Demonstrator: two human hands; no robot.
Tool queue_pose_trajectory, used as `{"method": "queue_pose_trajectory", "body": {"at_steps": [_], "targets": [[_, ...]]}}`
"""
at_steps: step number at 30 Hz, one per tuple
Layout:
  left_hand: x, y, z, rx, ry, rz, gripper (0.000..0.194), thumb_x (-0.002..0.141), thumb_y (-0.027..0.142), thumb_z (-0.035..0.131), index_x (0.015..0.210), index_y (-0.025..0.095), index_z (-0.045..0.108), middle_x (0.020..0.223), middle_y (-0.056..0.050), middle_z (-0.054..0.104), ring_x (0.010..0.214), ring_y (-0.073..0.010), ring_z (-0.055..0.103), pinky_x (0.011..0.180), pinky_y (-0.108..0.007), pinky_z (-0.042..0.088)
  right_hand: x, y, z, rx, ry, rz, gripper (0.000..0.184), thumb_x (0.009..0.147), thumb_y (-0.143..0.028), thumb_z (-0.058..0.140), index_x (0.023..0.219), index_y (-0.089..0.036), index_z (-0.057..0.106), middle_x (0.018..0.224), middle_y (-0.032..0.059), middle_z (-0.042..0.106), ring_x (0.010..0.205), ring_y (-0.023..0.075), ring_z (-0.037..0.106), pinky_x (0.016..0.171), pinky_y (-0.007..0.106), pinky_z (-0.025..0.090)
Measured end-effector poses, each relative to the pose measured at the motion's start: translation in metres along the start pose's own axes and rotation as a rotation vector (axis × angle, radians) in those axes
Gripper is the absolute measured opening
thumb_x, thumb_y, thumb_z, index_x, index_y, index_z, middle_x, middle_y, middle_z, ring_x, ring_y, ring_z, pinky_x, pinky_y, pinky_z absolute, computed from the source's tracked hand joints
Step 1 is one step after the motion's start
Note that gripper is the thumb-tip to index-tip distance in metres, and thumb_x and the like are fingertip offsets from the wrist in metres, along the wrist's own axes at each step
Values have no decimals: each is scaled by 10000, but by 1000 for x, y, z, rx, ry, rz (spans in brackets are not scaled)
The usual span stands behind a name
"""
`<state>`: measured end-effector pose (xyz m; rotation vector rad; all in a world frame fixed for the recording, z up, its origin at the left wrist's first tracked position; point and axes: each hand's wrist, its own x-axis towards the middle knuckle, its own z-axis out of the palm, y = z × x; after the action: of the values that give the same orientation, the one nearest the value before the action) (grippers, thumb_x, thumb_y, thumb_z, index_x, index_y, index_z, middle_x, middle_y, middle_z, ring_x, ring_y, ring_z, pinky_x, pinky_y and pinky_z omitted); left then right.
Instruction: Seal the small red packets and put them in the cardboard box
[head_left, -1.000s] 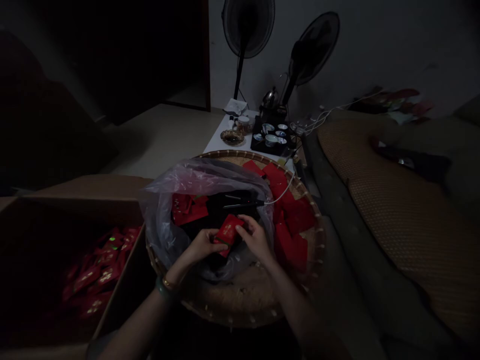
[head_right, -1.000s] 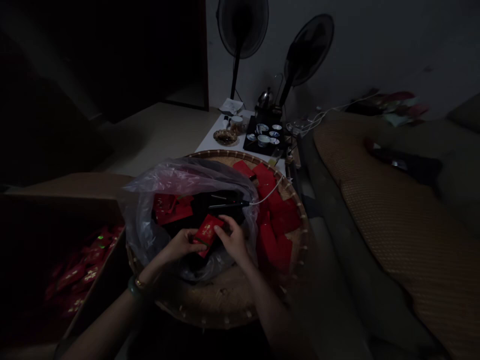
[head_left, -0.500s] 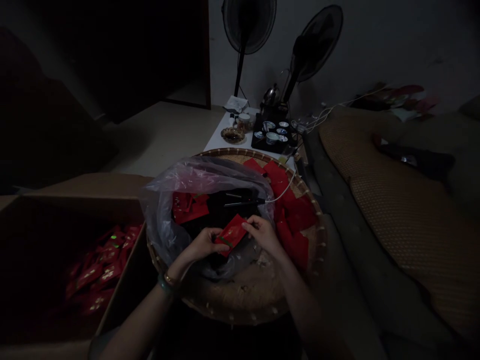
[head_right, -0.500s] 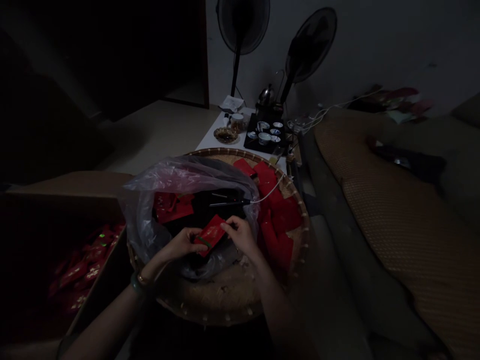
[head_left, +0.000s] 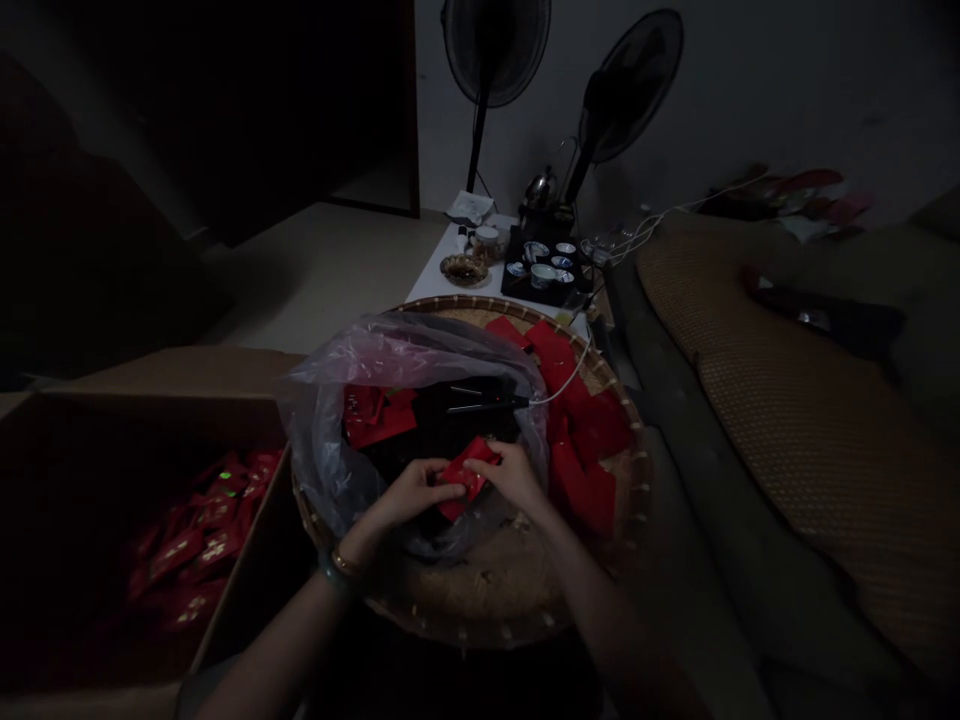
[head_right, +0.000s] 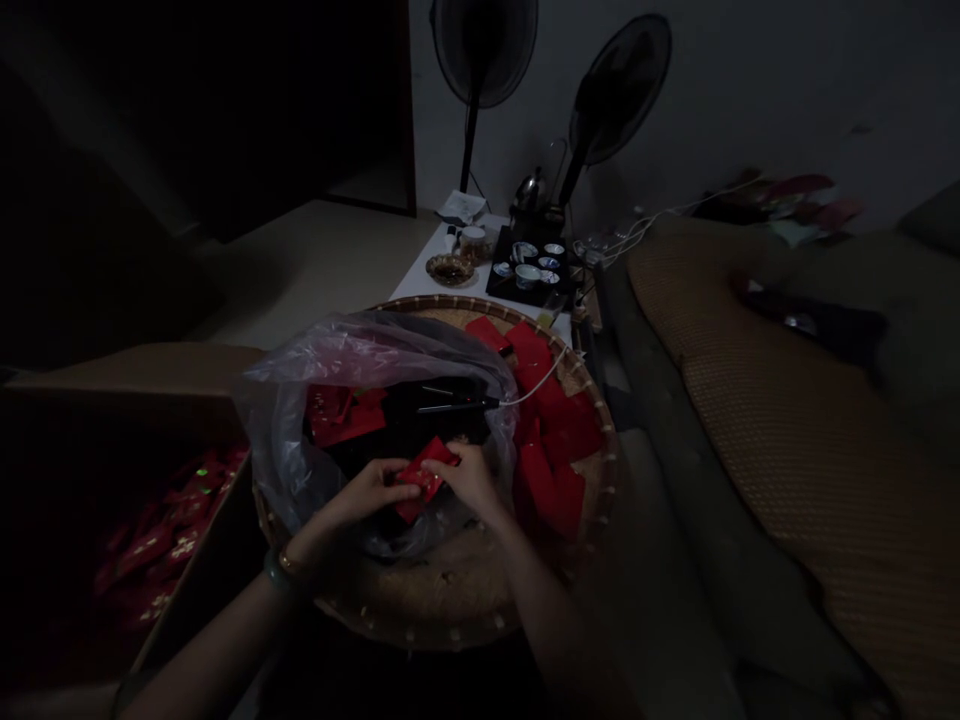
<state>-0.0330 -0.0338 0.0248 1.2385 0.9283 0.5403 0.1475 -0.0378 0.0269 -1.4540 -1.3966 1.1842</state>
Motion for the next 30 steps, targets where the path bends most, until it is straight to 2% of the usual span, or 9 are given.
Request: {"method": "queue_pose_trajectory", "body": {"at_steps": [4,8,12,17,19,23,27,30], "targets": [[1,-2,-1,-39,6,-26,384,661,452,689,807,97,689,617,-4,637,534,-99,510,520,-199,351,0,2,0,11,-18,9,238,622,-359,679,578,-147,581,527,-39,530,504,87,426,479,200,336],[1,0,1,-88,-2,-43,405,621,457,722,804,98,689,649,-14,654,552,-101,524,541,-199,368,0,3,3,15,-38,23,250,620,-359,682,564,-142,570,503,-51,492,487,75,397,459,192,307],[0,5,3,-141,0,-46,426,626,496,704,808,111,692,656,-12,651,569,-106,530,564,-202,380,1,3,4,-13,-86,1,208,625,-341,678,593,-151,600,521,-49,509,496,78,417,458,187,316],[1,4,1,-143,81,-91,443,606,533,697,710,102,701,547,3,601,504,-95,476,513,-202,345,1,4,3,90,-73,59,262,655,-433,648,662,-171,641,536,-31,557,423,81,423,391,197,315],[0,4,0,-156,70,-95,440,606,524,701,730,102,706,560,-3,609,512,-95,484,518,-200,353,1,5,3,83,-72,52,263,654,-435,656,672,-173,653,537,-24,572,406,84,427,386,204,315],[-1,6,3,-146,-15,-109,379,546,411,774,755,104,699,582,12,613,519,-84,490,528,-191,368,1,3,7,-29,-92,-45,219,691,-390,656,718,-174,675,603,-3,616,512,112,518,476,219,379],[0,4,6,-99,17,-122,343,522,349,784,745,103,701,557,31,600,508,-83,491,536,-198,382,3,-11,11,-233,-83,-175,272,686,-411,691,857,-199,680,738,14,647,656,132,562,586,233,407],[2,1,7,-84,10,-90,335,538,301,773,811,118,708,594,34,625,542,-93,521,582,-209,407,7,-23,13,-433,-119,-304,226,722,-426,671,741,-200,676,706,13,629,655,129,547,605,239,379]]}}
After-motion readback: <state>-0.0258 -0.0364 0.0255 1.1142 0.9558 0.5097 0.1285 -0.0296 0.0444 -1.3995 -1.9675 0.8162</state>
